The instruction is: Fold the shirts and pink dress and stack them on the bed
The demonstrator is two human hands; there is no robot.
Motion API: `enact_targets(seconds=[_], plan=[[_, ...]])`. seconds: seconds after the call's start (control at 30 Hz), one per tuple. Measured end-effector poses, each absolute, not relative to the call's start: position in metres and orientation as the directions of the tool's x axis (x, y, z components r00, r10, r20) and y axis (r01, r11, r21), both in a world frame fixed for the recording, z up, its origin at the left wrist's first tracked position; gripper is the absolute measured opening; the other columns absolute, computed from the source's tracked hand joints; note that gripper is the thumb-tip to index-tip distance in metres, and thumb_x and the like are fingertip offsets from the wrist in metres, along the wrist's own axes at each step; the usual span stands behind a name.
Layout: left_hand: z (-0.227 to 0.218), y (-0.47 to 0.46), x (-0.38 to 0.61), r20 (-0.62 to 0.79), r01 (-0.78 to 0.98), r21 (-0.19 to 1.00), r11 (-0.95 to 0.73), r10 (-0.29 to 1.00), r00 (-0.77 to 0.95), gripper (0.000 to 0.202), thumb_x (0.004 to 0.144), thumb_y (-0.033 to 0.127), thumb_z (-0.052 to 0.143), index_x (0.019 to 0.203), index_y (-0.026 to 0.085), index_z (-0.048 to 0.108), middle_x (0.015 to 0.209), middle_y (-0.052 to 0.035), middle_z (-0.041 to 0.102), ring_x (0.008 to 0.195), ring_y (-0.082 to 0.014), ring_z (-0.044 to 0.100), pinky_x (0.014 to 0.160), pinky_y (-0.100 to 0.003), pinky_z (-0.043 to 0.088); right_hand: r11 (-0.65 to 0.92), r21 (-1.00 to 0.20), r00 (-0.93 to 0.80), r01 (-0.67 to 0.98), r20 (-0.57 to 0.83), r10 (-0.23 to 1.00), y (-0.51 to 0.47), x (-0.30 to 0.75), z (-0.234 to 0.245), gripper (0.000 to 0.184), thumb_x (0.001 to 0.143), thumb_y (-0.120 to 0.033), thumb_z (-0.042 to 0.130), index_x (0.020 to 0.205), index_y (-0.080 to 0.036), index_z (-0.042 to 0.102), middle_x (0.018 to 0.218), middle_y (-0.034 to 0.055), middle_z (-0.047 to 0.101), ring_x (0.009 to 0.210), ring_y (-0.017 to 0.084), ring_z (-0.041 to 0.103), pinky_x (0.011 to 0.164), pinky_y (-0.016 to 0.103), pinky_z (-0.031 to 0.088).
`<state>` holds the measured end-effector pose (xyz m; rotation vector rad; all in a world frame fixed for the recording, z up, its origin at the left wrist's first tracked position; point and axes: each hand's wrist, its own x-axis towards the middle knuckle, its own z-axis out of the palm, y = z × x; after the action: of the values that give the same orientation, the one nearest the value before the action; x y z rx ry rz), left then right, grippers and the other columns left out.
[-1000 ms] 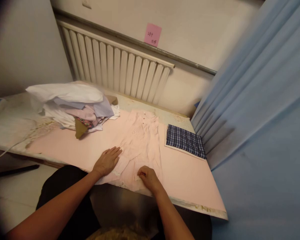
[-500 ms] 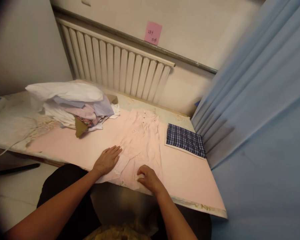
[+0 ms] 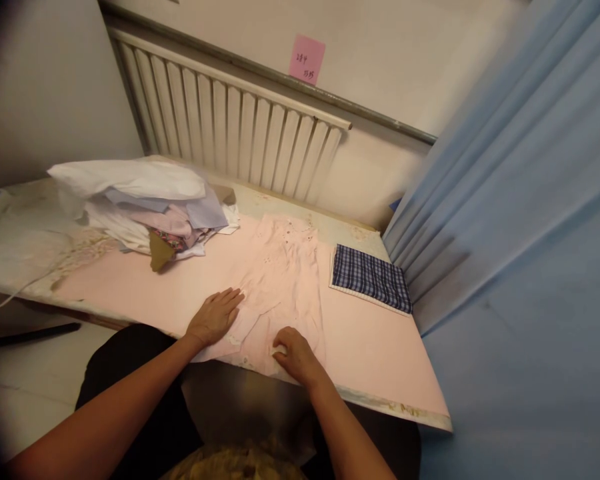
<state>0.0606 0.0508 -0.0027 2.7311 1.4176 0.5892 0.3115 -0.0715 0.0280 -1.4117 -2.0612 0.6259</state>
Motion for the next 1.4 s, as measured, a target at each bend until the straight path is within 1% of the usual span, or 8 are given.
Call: enact_targets(seconds=[0.27, 0.47, 0.73, 1.03, 1.1, 1.23, 1.33, 1.4], plan=[[0.000, 0.050, 0.061, 0.306, 0.786, 0.202, -0.585, 0.800, 0.517, 0.045, 0.093, 0.032, 0.033, 0.134, 0.024, 0.047, 0.144, -0.0049, 0.046, 0.134, -0.0225, 0.037, 0.107, -0.041, 0.027, 0.350, -0.636, -0.266, 0.687, 0.228, 0.937, -0.071, 0.308, 0.028, 0.024, 0.067, -0.002, 0.047, 0.078, -0.021, 0.054, 0.084, 0.0006, 0.055, 0.085, 0.016, 0.051, 0.079, 0.027, 0.041], [0.001, 0.049, 0.061, 0.314, 0.783, 0.207, -0.586, 0.798, 0.515, 0.044, 0.093, 0.031, 0.034, 0.134, 0.024, 0.048, 0.144, -0.0049, 0.046, 0.134, -0.0224, 0.036, 0.108, -0.041, 0.027, 0.357, -0.617, -0.290, 0.702, 0.211, 0.933, -0.074, 0.306, 0.029, 0.022, 0.068, -0.004, 0.052, 0.080, -0.022, 0.055, 0.086, 0.0012, 0.055, 0.088, 0.018, 0.050, 0.082, 0.029, 0.040], [0.000, 0.050, 0.061, 0.312, 0.783, 0.221, -0.582, 0.803, 0.508, 0.045, 0.092, 0.030, 0.035, 0.134, 0.024, 0.048, 0.144, -0.0045, 0.046, 0.135, -0.0222, 0.036, 0.108, -0.041, 0.026, 0.340, -0.619, -0.246, 0.708, 0.236, 0.940, -0.074, 0.301, 0.024, 0.018, 0.072, -0.005, 0.049, 0.076, -0.022, 0.055, 0.082, 0.0018, 0.055, 0.086, 0.018, 0.050, 0.079, 0.029, 0.040], [-0.001, 0.050, 0.062, 0.310, 0.786, 0.210, -0.582, 0.802, 0.511, 0.044, 0.092, 0.030, 0.035, 0.134, 0.024, 0.048, 0.144, -0.0041, 0.046, 0.135, -0.0219, 0.036, 0.108, -0.041, 0.027, 0.283, -0.648, -0.200, 0.707, 0.201, 0.959, -0.070, 0.300, 0.025, 0.022, 0.068, -0.001, 0.051, 0.073, -0.021, 0.059, 0.080, 0.0005, 0.057, 0.083, 0.016, 0.052, 0.078, 0.027, 0.040], [0.002, 0.050, 0.061, 0.293, 0.781, 0.232, -0.580, 0.807, 0.512, 0.044, 0.091, 0.029, 0.036, 0.133, 0.024, 0.048, 0.144, -0.0047, 0.046, 0.135, -0.0226, 0.036, 0.108, -0.042, 0.027, 0.259, -0.655, -0.180, 0.710, 0.187, 0.966, -0.069, 0.300, 0.026, 0.020, 0.069, -0.003, 0.053, 0.073, -0.021, 0.059, 0.079, 0.0001, 0.057, 0.082, 0.016, 0.053, 0.076, 0.027, 0.040], [0.020, 0.044, 0.065, 0.236, 0.769, 0.370, -0.521, 0.854, 0.464, 0.038, 0.090, 0.025, 0.039, 0.124, 0.020, 0.054, 0.140, -0.0092, 0.048, 0.133, -0.0255, 0.036, 0.109, -0.046, 0.025, 0.210, -0.669, -0.137, 0.713, 0.161, 0.977, -0.068, 0.300, 0.027, 0.015, 0.069, -0.005, 0.056, 0.070, -0.021, 0.058, 0.076, -0.0009, 0.056, 0.077, 0.015, 0.053, 0.071, 0.025, 0.040], [0.035, 0.026, 0.079, 0.214, 0.775, 0.437, -0.457, 0.890, 0.404, 0.030, 0.090, 0.022, 0.036, 0.108, 0.018, 0.059, 0.126, -0.0146, 0.057, 0.123, -0.0271, 0.044, 0.104, -0.047, 0.029, 0.194, -0.676, -0.114, 0.711, 0.161, 0.980, -0.066, 0.301, 0.025, 0.016, 0.068, -0.005, 0.055, 0.069, -0.020, 0.058, 0.074, -0.0015, 0.056, 0.074, 0.014, 0.053, 0.068, 0.024, 0.040], [0.041, 0.007, 0.094, 0.178, 0.765, 0.478, -0.432, 0.900, 0.397, 0.026, 0.091, 0.022, 0.035, 0.097, 0.019, 0.061, 0.109, -0.0122, 0.063, 0.109, -0.0239, 0.052, 0.097, -0.041, 0.036, 0.182, -0.682, -0.100, 0.708, 0.159, 0.982, -0.065, 0.302, 0.023, 0.017, 0.067, -0.004, 0.053, 0.069, -0.020, 0.059, 0.074, -0.0016, 0.057, 0.072, 0.014, 0.053, 0.067, 0.024, 0.039]])
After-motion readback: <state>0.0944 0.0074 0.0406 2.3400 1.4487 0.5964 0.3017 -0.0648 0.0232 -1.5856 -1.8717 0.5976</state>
